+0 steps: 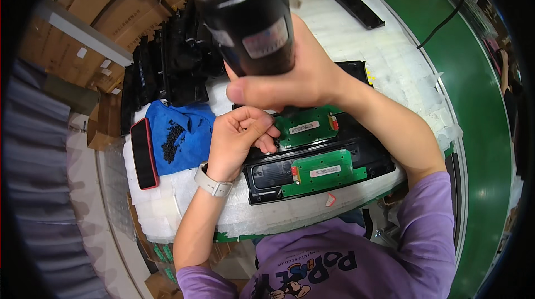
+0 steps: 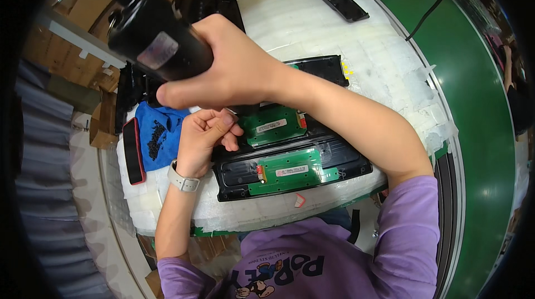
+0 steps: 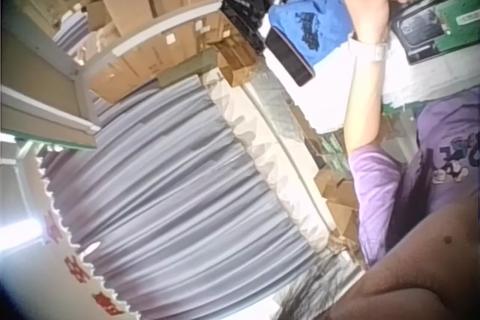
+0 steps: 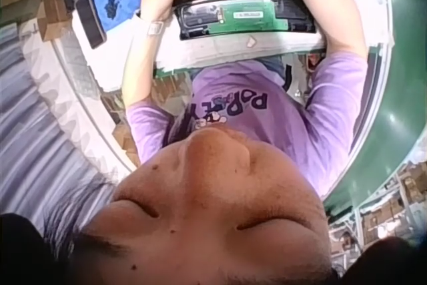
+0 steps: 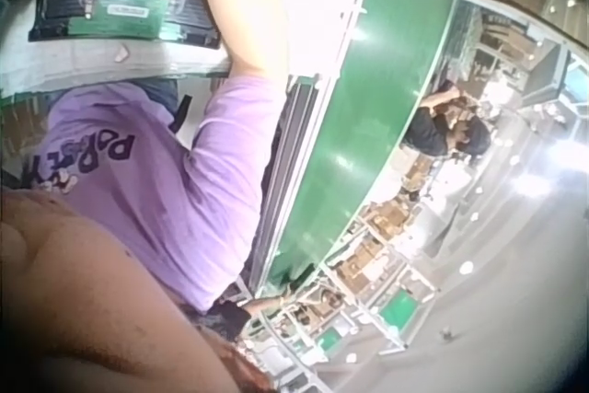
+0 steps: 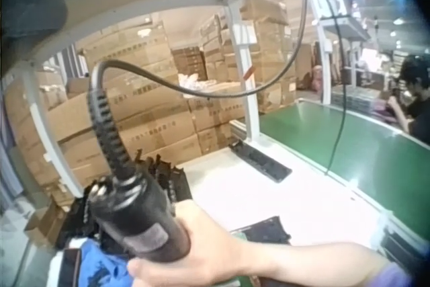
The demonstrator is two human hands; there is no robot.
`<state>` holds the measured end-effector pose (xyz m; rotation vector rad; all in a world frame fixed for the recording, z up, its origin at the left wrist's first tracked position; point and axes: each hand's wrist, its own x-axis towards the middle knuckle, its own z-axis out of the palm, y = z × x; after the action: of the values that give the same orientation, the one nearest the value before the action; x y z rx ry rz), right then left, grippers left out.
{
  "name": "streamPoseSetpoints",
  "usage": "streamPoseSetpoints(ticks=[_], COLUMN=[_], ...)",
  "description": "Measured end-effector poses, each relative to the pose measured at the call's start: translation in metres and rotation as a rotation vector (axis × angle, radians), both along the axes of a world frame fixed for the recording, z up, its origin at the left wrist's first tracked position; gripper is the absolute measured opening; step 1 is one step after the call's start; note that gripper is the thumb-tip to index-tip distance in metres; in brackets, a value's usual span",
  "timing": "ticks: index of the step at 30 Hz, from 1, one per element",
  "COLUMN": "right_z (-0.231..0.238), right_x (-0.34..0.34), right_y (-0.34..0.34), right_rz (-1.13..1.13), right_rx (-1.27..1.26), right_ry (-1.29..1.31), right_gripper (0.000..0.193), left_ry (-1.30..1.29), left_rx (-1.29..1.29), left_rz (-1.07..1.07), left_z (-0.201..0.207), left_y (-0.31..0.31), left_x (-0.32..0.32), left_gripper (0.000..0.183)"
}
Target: Assembling electronic components onto toner cartridges using an electric screwdriver.
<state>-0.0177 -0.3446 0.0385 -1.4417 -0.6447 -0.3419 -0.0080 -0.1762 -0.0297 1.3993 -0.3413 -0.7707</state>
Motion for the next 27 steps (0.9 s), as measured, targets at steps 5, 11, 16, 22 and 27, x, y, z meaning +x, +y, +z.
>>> streamPoseSetpoints(ticks=[5, 11, 16, 22, 27], right_z=[0.008, 0.067, 0.019, 0.012, 0.027], right_x=[-0.016, -0.048, 0.006, 0.000, -0.029], right_y=[-0.012, -0.025, -0.021, -0.022, 0.001], right_rz=[0.089, -0.115, 0.672, 0.584, 0.427], right_rx=[0.137, 0.481, 0.581, 0.583, 0.871], right_ry=[0.165, 0.446, -0.311, -0.310, -0.010], right_gripper=[0.024, 0.023, 0.023, 0.025, 0.027], left_ry=[-0.044, -0.006, 0.031, 0.067, 0.212], left_rx=[-0.066, -0.117, -0.154, -0.190, -0.221], left_rz=[0.073, 0.065, 0.016, -0.048, -0.144], left_z=[-0.002, 0.012, 0.012, 0.010, 0.007], left_y=[0.004, 0.004, 0.007, 0.010, 0.015], left_x=[0.000, -0.006, -0.005, -0.004, -0.001], left_gripper=[0.012, 0.013, 0.014, 0.017, 0.026])
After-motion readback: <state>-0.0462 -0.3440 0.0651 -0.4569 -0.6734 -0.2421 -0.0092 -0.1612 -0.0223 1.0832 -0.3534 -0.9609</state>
